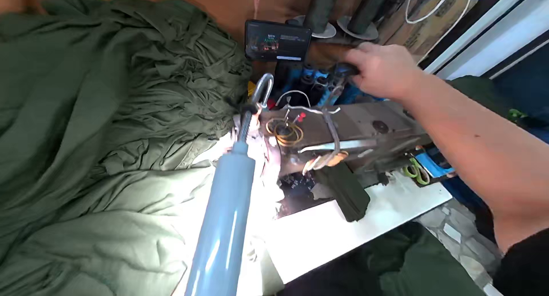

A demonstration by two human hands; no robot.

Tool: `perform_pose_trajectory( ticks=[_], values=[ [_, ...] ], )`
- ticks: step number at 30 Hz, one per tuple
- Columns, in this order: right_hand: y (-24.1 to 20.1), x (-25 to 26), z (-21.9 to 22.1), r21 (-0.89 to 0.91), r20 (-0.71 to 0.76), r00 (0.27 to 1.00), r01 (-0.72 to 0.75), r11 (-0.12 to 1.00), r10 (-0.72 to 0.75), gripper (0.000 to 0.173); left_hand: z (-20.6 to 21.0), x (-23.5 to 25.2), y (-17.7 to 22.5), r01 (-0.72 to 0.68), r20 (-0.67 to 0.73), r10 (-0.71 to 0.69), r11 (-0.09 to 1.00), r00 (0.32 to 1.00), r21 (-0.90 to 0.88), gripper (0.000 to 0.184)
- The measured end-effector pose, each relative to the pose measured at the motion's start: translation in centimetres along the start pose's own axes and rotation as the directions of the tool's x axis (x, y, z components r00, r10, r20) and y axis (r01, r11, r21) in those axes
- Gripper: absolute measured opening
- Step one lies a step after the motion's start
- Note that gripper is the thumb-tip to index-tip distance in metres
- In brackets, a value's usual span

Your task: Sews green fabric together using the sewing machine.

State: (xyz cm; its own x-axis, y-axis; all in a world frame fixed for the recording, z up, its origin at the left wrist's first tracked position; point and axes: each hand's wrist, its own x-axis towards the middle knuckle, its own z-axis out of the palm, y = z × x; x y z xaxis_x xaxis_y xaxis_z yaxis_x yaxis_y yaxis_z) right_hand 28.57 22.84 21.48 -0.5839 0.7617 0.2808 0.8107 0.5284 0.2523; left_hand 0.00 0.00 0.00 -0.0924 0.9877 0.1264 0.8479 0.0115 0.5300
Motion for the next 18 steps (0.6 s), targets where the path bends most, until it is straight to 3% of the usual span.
perform_pose_trajectory(
  ticks=[1,2,3,5,7,9,11,14,18],
  values=[
    [-0.2,-1.9,-0.8,0.056,-0.035,0.997,-0.069,0.996,0.071,0.031,-1.4,-0.9,0.7,0.069,0.094,-0.066,0.997,0.993,-0.032,0.042],
    [-0.5,-4.1,-1.5,0.118,-0.068,0.988,-0.127,0.985,0.136,0.036,-3.7,-1.5,1.6,0.170,0.303,-0.152,0.985,0.941,-0.034,0.041],
    [-0.9,-6.5,-2.0,0.176,-0.095,0.977,-0.174,0.969,0.193,0.039,-4.3,-1.3,1.6,0.165,0.366,-0.160,0.986,0.917,0.020,0.042],
    [-1.4,-11.4,-2.0,0.255,-0.194,0.937,-0.237,0.937,0.290,0.040,-0.1,0.1,-1.5,-0.073,0.074,0.067,0.994,0.995,0.087,0.037],
    [-1.3,-16.7,0.5,0.342,-0.321,0.878,-0.241,0.908,0.355,0.038,2.1,1.4,-3.0,-0.278,-0.132,0.282,0.959,0.950,0.049,0.030],
    [-2.2,-21.2,3.8,0.441,-0.434,0.792,-0.229,0.868,0.429,0.034,2.2,2.1,-3.2,-0.339,-0.147,0.347,0.938,0.926,0.078,0.029],
    [-3.3,-24.5,7.4,0.505,-0.403,0.740,-0.311,0.805,0.539,0.032,2.2,2.6,-3.4,-0.350,-0.144,0.362,0.931,0.921,0.103,0.029],
    [-3.8,-26.9,12.1,0.466,-0.280,0.727,-0.468,0.751,0.627,0.037,2.3,2.6,-3.5,-0.328,-0.135,0.341,0.938,0.930,0.113,0.027],
    [-3.6,-27.6,17.3,0.355,-0.252,0.742,-0.527,0.773,0.621,0.054,2.3,2.6,-3.8,-0.343,-0.131,0.360,0.929,0.924,0.137,0.032]
  ],
)
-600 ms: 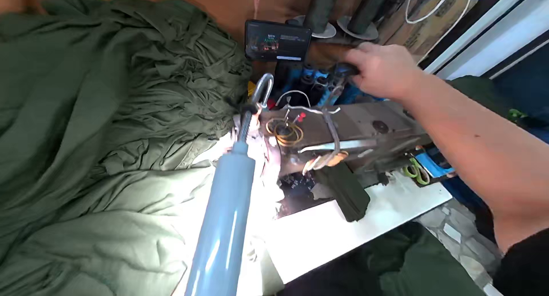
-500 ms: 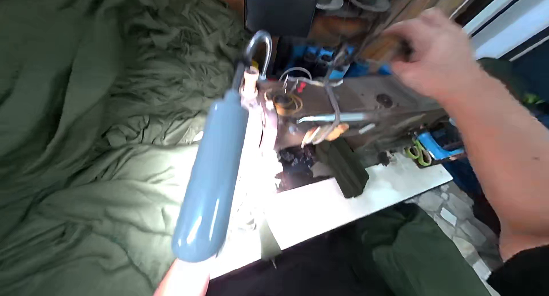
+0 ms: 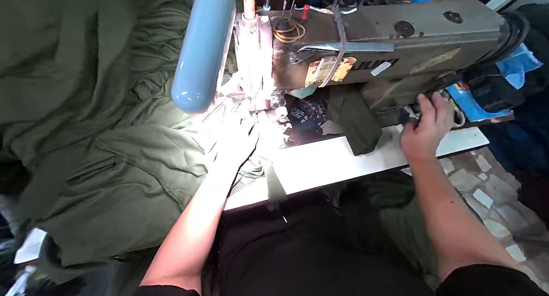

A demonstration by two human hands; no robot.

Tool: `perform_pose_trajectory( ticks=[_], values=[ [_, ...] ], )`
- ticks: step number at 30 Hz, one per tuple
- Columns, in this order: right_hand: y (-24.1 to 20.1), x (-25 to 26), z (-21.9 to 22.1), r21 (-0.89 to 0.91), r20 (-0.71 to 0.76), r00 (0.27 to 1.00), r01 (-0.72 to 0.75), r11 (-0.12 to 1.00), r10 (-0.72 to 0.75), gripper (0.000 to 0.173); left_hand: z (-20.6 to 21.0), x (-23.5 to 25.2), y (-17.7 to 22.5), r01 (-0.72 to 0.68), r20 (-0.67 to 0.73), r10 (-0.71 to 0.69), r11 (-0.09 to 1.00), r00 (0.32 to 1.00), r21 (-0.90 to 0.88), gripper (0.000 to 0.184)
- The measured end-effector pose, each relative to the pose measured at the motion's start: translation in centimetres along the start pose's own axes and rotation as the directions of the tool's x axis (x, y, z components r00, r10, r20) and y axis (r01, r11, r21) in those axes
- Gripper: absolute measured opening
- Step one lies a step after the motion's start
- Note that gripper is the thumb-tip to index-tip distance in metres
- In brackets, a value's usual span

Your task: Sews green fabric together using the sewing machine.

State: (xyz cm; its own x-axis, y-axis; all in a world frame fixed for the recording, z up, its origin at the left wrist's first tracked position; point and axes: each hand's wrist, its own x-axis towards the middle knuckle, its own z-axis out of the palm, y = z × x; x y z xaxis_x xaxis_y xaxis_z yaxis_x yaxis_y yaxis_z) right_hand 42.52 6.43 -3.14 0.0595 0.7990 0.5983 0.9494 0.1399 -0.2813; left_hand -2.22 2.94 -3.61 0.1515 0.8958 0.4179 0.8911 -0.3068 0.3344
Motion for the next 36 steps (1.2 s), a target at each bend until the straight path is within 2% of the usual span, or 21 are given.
perform_pose_trajectory(
  ticks=[4,13,20,22,24,25,26,29,31,32,33,34,35,36],
  values=[
    [-0.1,-0.2,2.1,0.007,-0.080,0.997,-0.001,1.000,0.002,0.057,-0.1,0.0,0.1,-0.011,0.012,0.011,1.000,1.000,0.027,0.033],
    [0.3,-0.5,2.6,0.038,-0.123,0.991,0.057,0.998,-0.052,0.054,-0.1,0.0,-0.2,-0.048,0.018,0.047,0.997,0.999,0.062,0.031],
    [0.1,-0.4,2.6,0.058,-0.133,0.991,0.024,0.998,-0.016,0.049,0.1,0.1,-0.6,-0.037,0.043,0.033,0.996,0.999,0.081,0.032],
    [-0.7,-0.6,1.8,0.009,-0.038,0.998,-0.051,0.999,0.051,0.042,0.1,0.2,-0.6,-0.043,0.046,0.039,0.994,0.998,0.105,0.032],
    [-1.7,-0.5,0.8,-0.056,0.201,0.969,-0.135,0.989,0.144,0.038,-0.1,-0.1,-0.5,-0.049,0.047,0.044,0.992,0.998,0.114,0.032],
    [-1.9,-0.2,0.4,-0.073,0.260,0.952,-0.149,0.986,0.163,0.037,-0.2,-0.1,-0.4,-0.058,0.042,0.054,0.993,0.998,0.106,0.033],
    [-1.8,0.3,-0.1,-0.062,0.247,0.956,-0.147,0.987,0.158,0.038,-0.2,0.2,-0.3,-0.067,0.031,0.064,0.993,0.997,0.099,0.032],
    [-2.1,1.0,-1.7,0.095,0.046,0.994,-0.107,0.990,0.103,0.043,-0.1,0.3,-0.3,-0.048,0.037,0.045,0.995,0.998,0.083,0.035],
    [-4.8,0.2,-3.1,0.220,-0.050,0.994,-0.083,0.972,0.096,0.038,0.0,0.3,-0.4,-0.039,0.047,0.035,0.996,0.998,0.081,0.036],
    [-6.9,-0.5,-3.7,0.297,-0.027,0.996,-0.077,0.952,0.089,0.035,0.0,0.4,-0.4,-0.022,0.073,0.016,0.997,0.997,0.079,0.036],
    [-9.4,-1.6,-4.3,0.388,0.058,0.997,-0.076,0.918,0.057,0.033,-0.1,0.4,-0.3,-0.008,0.093,0.001,0.997,0.996,0.080,0.036],
    [-12.1,-3.0,-4.6,0.480,0.169,0.985,-0.051,0.876,-0.036,0.030,-0.1,0.5,-0.2,-0.005,0.100,-0.004,0.997,0.995,0.082,0.035],
    [-14.9,-4.6,-4.5,0.560,0.267,0.943,0.015,0.829,-0.198,0.028,-0.2,0.5,-0.2,-0.010,0.096,0.002,0.996,0.995,0.086,0.034],
    [-17.6,-6.5,-4.3,0.629,0.326,0.862,0.109,0.770,-0.388,0.025,-0.4,0.6,-0.1,-0.015,0.110,0.005,0.996,0.994,0.087,0.035]
  ],
)
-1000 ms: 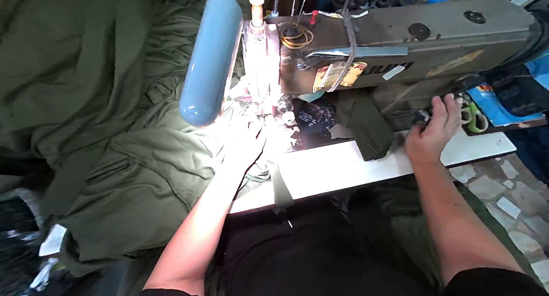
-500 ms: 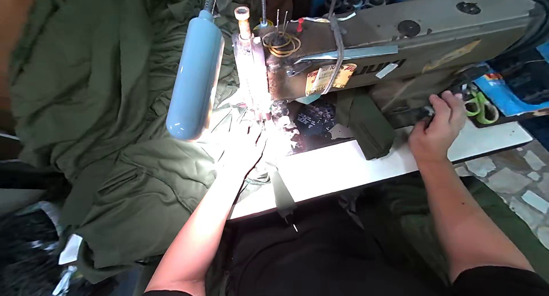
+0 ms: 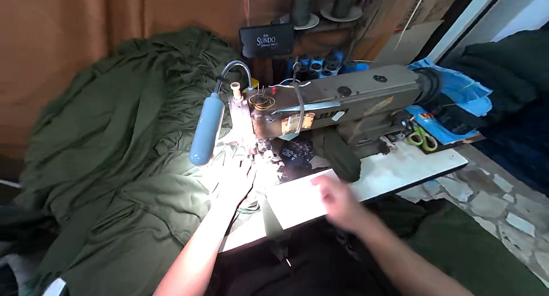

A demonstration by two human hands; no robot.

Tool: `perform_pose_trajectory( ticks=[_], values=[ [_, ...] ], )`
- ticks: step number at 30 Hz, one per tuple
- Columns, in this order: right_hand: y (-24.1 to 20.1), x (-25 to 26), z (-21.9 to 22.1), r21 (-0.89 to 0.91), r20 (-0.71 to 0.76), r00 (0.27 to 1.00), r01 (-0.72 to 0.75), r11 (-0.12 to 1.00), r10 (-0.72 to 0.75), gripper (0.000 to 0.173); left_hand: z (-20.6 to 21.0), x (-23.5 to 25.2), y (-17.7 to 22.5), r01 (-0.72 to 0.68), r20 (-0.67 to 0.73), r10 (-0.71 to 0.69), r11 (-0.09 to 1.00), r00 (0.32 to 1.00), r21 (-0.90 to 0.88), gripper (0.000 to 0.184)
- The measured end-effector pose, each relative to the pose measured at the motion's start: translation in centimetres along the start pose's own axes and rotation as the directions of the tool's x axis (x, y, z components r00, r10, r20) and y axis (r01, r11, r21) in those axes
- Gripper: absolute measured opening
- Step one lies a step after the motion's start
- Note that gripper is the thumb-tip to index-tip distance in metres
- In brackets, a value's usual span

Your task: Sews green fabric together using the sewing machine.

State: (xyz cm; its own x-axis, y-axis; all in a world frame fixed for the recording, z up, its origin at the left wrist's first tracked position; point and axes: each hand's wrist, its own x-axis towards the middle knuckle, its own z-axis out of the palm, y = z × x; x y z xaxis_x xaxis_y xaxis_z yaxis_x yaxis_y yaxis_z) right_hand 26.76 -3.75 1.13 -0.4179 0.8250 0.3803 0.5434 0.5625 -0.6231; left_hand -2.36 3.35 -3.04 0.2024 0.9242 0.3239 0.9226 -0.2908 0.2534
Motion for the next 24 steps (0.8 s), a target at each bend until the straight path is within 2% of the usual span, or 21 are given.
perform_pose_trajectory(
  ticks=[1,2,3,4,5,7,8,9,10,11,13,14,16,18,19,21,22,23,24],
  values=[
    [-1.8,-0.4,2.5,0.031,0.172,0.975,0.139,0.990,-0.142,0.023,-0.4,0.0,0.2,-0.005,0.037,0.004,1.000,0.999,0.012,0.036],
    [-3.1,-0.7,4.8,0.053,0.324,0.910,0.256,0.965,-0.259,0.027,-1.0,-0.2,0.5,-0.007,0.089,0.005,1.000,0.996,0.026,0.037],
    [-4.0,-0.9,6.5,0.073,0.424,0.842,0.336,0.939,-0.334,0.030,-1.6,-0.6,1.2,-0.007,0.143,0.004,1.000,0.990,0.024,0.040],
    [-4.4,-0.9,7.4,0.069,0.500,0.795,0.359,0.931,-0.344,0.026,-2.3,-1.4,2.0,-0.017,0.189,0.016,1.000,0.982,0.004,0.043],
    [-4.6,-0.7,7.1,0.031,0.582,0.768,0.308,0.951,-0.267,0.024,-3.2,-2.5,2.6,-0.045,0.211,0.048,0.999,0.976,-0.022,0.045],
    [-4.3,0.8,4.6,-0.142,0.681,0.732,0.117,0.983,0.011,0.031,-5.3,-5.3,3.2,-0.091,0.300,0.093,0.996,0.949,-0.022,0.050],
    [-4.0,1.9,3.2,-0.227,0.687,0.713,0.025,0.974,0.142,0.035,-6.2,-6.6,3.1,-0.095,0.365,0.087,0.995,0.927,0.004,0.048],
    [-3.8,3.1,2.1,-0.275,0.663,0.715,-0.042,0.960,0.221,0.036,-6.5,-7.8,2.6,-0.128,0.372,0.107,0.991,0.922,0.031,0.042],
    [-3.7,4.1,1.6,-0.266,0.624,0.745,-0.085,0.960,0.238,0.036,-6.5,-8.6,1.9,-0.189,0.318,0.168,0.981,0.933,0.036,0.032],
    [-3.7,5.0,1.7,-0.199,0.575,0.793,-0.103,0.975,0.201,0.035,-7.0,-8.8,1.8,-0.216,0.297,0.202,0.976,0.933,0.016,0.025],
    [-3.9,7.1,3.4,0.016,0.490,0.869,-0.084,0.996,0.065,0.035,-9.1,-8.0,2.8,-0.181,0.355,0.192,0.981,0.915,-0.063,0.027],
    [-4.3,8.0,4.5,0.088,0.497,0.868,-0.066,0.994,0.014,0.036,-10.5,-7.2,3.7,-0.132,0.408,0.165,0.985,0.898,-0.106,0.028],
    [-5.1,9.1,6.3,0.118,0.574,0.818,-0.037,0.992,-0.038,0.035,-13.4,-6.0,5.4,-0.031,0.504,0.087,0.992,0.859,-0.119,0.027],
    [-5.7,9.0,6.9,0.064,0.647,0.762,-0.050,0.997,-0.003,0.031,-15.3,-5.2,5.4,0.002,0.577,-0.039,0.998,0.816,0.066,0.025],
    [-5.8,8.7,6.9,0.048,0.651,0.759,-0.061,0.997,0.015,0.028,-16.0,-5.0,5.1,0.000,0.598,-0.120,0.980,0.793,0.198,0.024],
    [-5.4,7.6,6.9,0.054,0.584,0.812,-0.057,0.997,0.014,0.023,-16.6,-5.2,4.5,-0.074,0.594,-0.196,0.914,0.780,0.399,0.023],
    [-5.3,6.8,6.8,0.095,0.550,0.835,-0.064,0.993,0.001,0.023,-16.9,-5.5,4.8,-0.116,0.599,-0.186,0.895,0.779,0.430,0.020],
    [-5.3,5.6,6.8,0.180,0.490,0.871,-0.062,0.982,-0.034,0.023,-17.4,-6.1,5.6,-0.167,0.608,-0.106,0.912,0.787,0.375,0.018],
    [-5.3,4.2,7.0,0.301,0.393,0.915,-0.028,0.953,-0.097,0.021,-17.7,-6.5,6.2,-0.236,0.600,0.058,0.946,0.798,0.224,0.019]
  ],
)
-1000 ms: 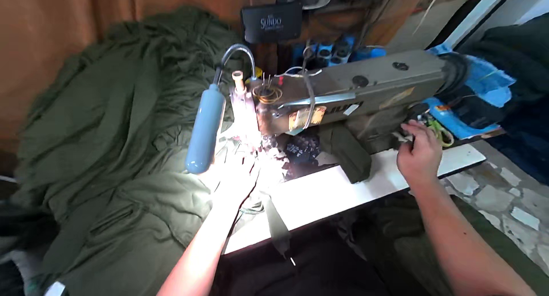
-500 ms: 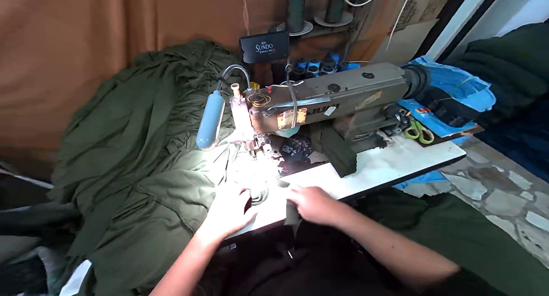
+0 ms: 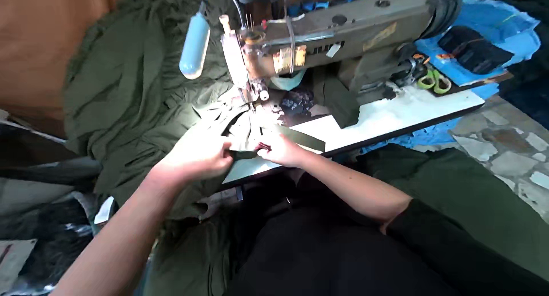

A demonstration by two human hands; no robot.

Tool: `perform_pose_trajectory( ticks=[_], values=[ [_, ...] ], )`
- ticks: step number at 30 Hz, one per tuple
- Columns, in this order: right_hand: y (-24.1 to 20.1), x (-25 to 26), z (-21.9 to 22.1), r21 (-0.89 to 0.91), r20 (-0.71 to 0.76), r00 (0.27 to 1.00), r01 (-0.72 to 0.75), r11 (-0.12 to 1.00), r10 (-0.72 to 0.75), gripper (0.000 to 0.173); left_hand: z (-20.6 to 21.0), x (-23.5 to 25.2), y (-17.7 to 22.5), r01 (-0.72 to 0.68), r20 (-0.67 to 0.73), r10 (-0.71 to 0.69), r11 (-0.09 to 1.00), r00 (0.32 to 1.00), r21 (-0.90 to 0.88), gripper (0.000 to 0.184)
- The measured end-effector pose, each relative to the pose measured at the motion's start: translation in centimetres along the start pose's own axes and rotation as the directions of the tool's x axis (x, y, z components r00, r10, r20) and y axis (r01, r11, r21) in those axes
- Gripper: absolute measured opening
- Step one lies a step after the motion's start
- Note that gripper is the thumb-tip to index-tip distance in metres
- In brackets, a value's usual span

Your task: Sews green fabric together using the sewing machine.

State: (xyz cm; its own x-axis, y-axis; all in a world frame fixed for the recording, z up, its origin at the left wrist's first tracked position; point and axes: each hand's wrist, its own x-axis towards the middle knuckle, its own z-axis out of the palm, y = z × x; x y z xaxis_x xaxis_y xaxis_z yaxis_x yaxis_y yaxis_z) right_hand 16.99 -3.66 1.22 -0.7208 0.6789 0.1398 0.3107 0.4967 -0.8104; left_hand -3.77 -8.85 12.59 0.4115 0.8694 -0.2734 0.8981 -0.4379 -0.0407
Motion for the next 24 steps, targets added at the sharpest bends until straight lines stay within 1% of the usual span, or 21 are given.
perform_pose_trajectory(
  ticks=[1,2,3,4,6,7,8,9,11,12,13,14,15,16,17,18,19,20,21,22,24],
  values=[
    [0.3,-1.1,1.1,0.077,-0.100,0.990,0.112,0.991,-0.104,0.017,0.0,-0.1,0.7,-0.148,-0.047,0.143,0.981,0.989,-0.127,0.021],
    [0.5,-2.2,2.1,0.102,-0.176,0.968,0.201,0.974,-0.181,0.016,0.6,0.3,1.4,-0.258,-0.079,0.246,0.936,0.966,-0.240,0.021],
    [0.7,-3.3,3.0,0.043,-0.236,0.942,0.255,0.966,-0.238,0.015,1.5,0.8,2.0,-0.312,-0.084,0.302,0.892,0.950,-0.328,0.022],
    [1.1,-4.3,3.6,-0.072,-0.262,0.925,0.267,0.961,-0.276,0.014,2.5,1.4,2.4,-0.312,-0.045,0.319,0.871,0.947,-0.379,0.024],
    [1.9,-5.7,4.9,-0.296,-0.252,0.929,0.194,0.935,-0.273,0.009,4.4,2.7,2.3,-0.240,0.063,0.287,0.886,0.956,-0.397,0.028],
    [2.2,-6.1,5.4,-0.355,-0.244,0.938,0.151,0.923,-0.247,0.008,5.4,3.4,1.8,-0.210,0.070,0.253,0.904,0.965,-0.372,0.033],
    [2.5,-6.3,5.9,-0.389,-0.241,0.941,0.128,0.912,-0.235,0.008,6.3,4.2,0.9,-0.158,0.060,0.188,0.933,0.980,-0.324,0.038],
    [2.6,-6.4,6.1,-0.414,-0.241,0.940,0.125,0.902,-0.241,0.008,6.9,5.0,-0.1,-0.089,0.022,0.099,0.959,0.995,-0.268,0.041],
    [2.6,-6.1,6.3,-0.446,-0.231,0.934,0.145,0.883,-0.271,0.008,7.2,6.6,-1.5,0.016,-0.121,-0.040,0.981,0.992,-0.192,0.036],
    [2.5,-5.9,6.3,-0.455,-0.219,0.934,0.157,0.876,-0.282,0.008,7.0,7.1,-1.3,0.060,-0.152,-0.087,0.983,0.985,-0.174,0.033],
    [2.3,-5.8,6.1,-0.446,-0.192,0.943,0.163,0.880,-0.272,0.008,7.0,7.6,-0.8,0.049,-0.206,-0.080,0.987,0.975,-0.153,0.029],
    [2.0,-5.9,5.4,-0.419,-0.148,0.961,0.153,0.895,-0.234,0.008,7.7,8.1,-0.3,-0.010,-0.291,-0.032,0.990,0.956,-0.143,0.028],
    [1.6,-6.1,4.3,-0.376,-0.102,0.982,0.110,0.920,-0.159,0.011,8.8,8.5,0.2,-0.088,-0.378,0.024,0.985,0.926,-0.152,0.030],
    [1.5,-6.3,3.0,-0.346,-0.113,0.989,0.051,0.937,-0.095,0.013,10.3,8.8,0.6,-0.147,-0.443,0.058,0.975,0.895,-0.168,0.034],
    [2.0,-6.6,1.7,-0.353,-0.195,0.979,-0.015,0.935,-0.058,0.014,12.0,8.9,0.9,-0.179,-0.486,0.060,0.963,0.872,-0.202,0.039],
    [2.8,-6.9,0.1,-0.376,-0.283,0.959,-0.115,0.919,0.005,0.018,13.4,8.8,1.1,-0.179,-0.506,0.036,0.955,0.862,-0.237,0.044],
    [3.4,-7.0,-1.6,-0.386,-0.347,0.931,-0.251,0.888,0.112,0.022,14.5,8.6,1.2,-0.168,-0.530,0.011,0.954,0.848,-0.248,0.047],
    [3.9,-7.0,-3.2,-0.383,-0.379,0.894,-0.385,0.840,0.238,0.027,14.9,8.4,1.2,-0.158,-0.539,-0.005,0.954,0.843,-0.255,0.048],
    [4.5,-7.1,-4.3,-0.393,-0.380,0.861,-0.481,0.784,0.338,0.030,15.0,8.3,1.3,-0.152,-0.536,-0.008,0.955,0.844,-0.255,0.049],
    [4.7,-7.2,-4.8,-0.412,-0.362,0.841,-0.530,0.741,0.401,0.028,15.1,8.2,1.4,-0.160,-0.535,-0.002,0.954,0.845,-0.255,0.049],
    [4.5,-7.0,-4.7,-0.425,-0.321,0.855,-0.515,0.744,0.408,0.020,14.8,8.3,1.3,-0.200,-0.545,0.025,0.944,0.838,-0.264,0.048]
  ],
)
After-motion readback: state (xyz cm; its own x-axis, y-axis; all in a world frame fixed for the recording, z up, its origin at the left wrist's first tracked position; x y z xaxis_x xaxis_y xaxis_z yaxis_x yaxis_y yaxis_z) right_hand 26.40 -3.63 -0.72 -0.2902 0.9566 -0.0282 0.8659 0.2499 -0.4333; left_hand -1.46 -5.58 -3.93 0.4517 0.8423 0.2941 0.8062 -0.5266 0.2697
